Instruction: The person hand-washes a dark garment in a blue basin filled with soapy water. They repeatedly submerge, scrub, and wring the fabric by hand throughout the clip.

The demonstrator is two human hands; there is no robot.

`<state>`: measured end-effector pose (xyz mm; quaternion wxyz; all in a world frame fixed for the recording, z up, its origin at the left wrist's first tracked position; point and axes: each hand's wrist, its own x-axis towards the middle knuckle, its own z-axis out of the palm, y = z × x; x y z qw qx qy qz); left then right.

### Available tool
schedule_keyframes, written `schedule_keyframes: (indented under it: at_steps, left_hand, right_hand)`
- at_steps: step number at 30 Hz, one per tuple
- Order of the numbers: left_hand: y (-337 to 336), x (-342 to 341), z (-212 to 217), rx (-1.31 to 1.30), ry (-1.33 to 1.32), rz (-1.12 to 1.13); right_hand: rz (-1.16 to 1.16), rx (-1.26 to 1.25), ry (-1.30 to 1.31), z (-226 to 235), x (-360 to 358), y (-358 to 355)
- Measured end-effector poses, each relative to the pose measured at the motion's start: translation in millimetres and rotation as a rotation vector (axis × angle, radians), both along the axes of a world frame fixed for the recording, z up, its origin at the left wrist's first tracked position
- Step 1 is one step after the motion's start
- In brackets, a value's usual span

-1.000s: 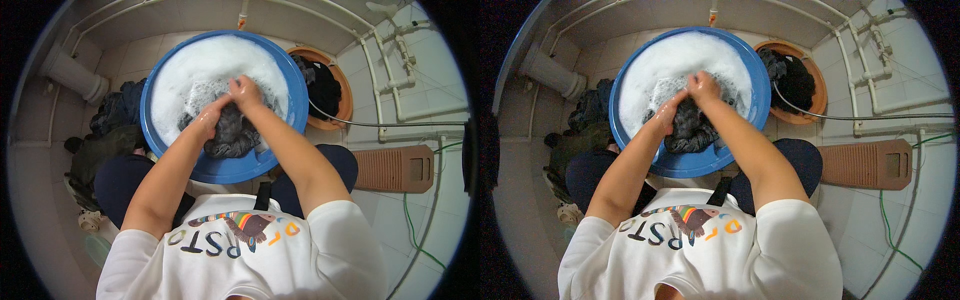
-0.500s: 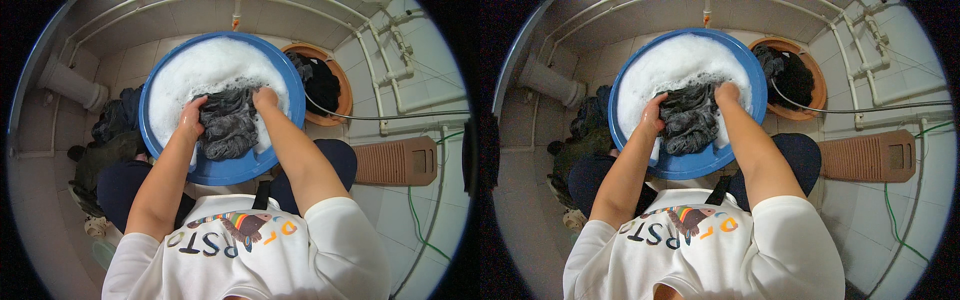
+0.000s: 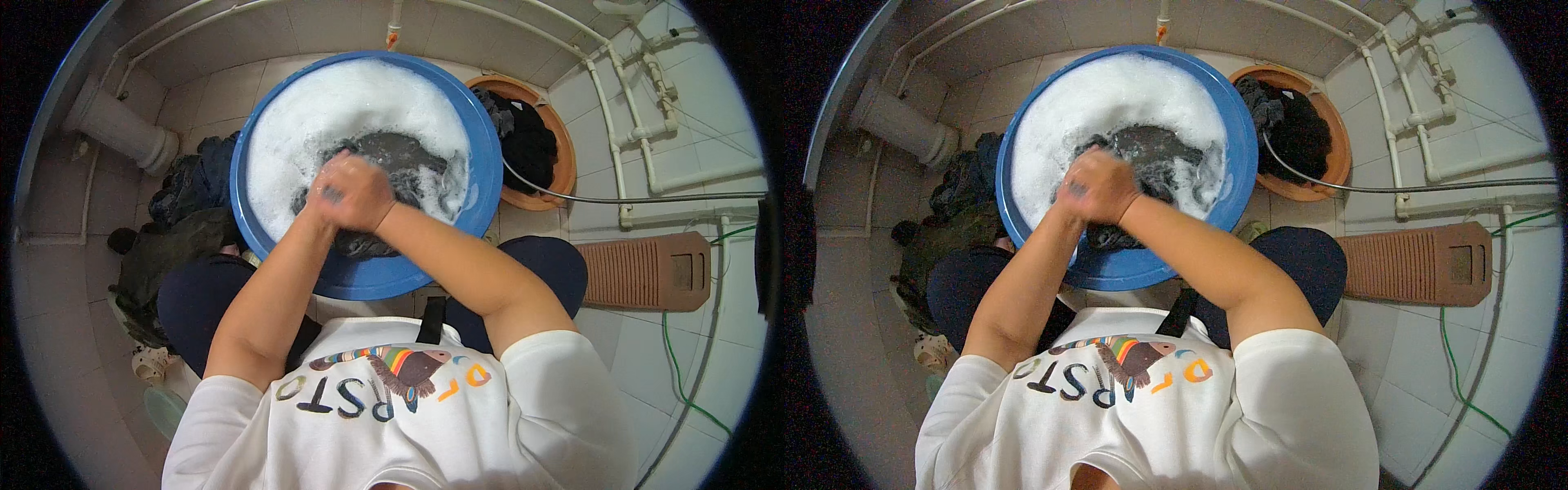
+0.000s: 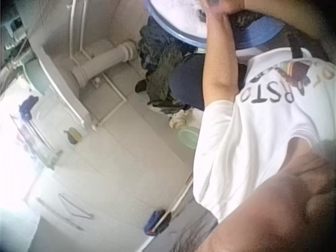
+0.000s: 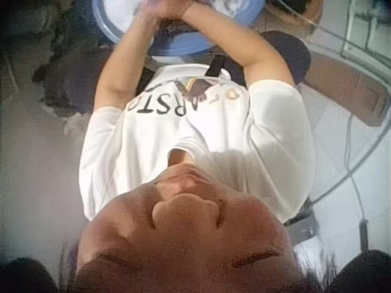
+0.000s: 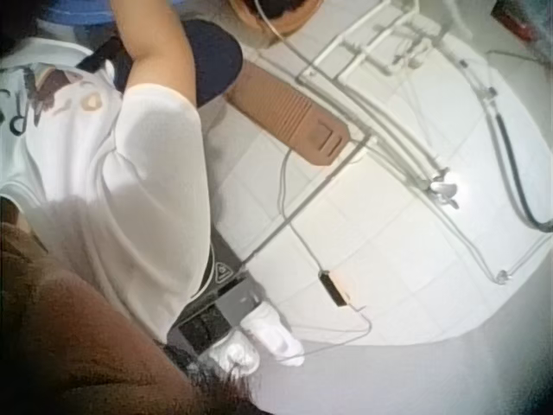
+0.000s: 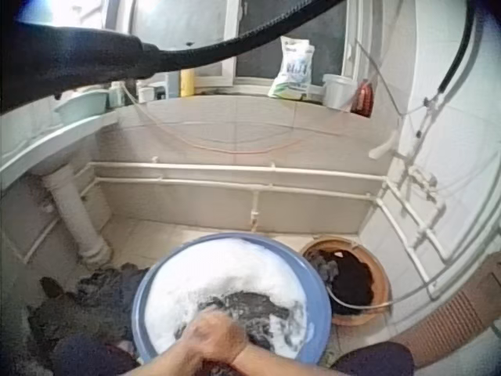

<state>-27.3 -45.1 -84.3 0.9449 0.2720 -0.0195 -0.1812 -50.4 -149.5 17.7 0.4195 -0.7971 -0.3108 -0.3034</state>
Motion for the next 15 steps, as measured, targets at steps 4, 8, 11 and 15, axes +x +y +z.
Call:
schedule_keyframes:
  at_steps: [4,8,11,15]
  left_hand:
    - [-29,-9,82,0.378,0.596,-0.052]
    - [0,-18,15,0.384,0.015,0.071]
    - [-6,-16,17,0.291,0.063,0.130]
    - [-26,-9,89,0.242,0.618,-0.121]
  right_hand:
    - [-0.331,0.031,0.461,-19,19,-24]
    - [0.071,-0.012,0.329,-17,-1,13]
    - [-0.021,0.022,0.341,-20,5,4]
    - [-0.448,-0.065,0.520,-25,36,-41]
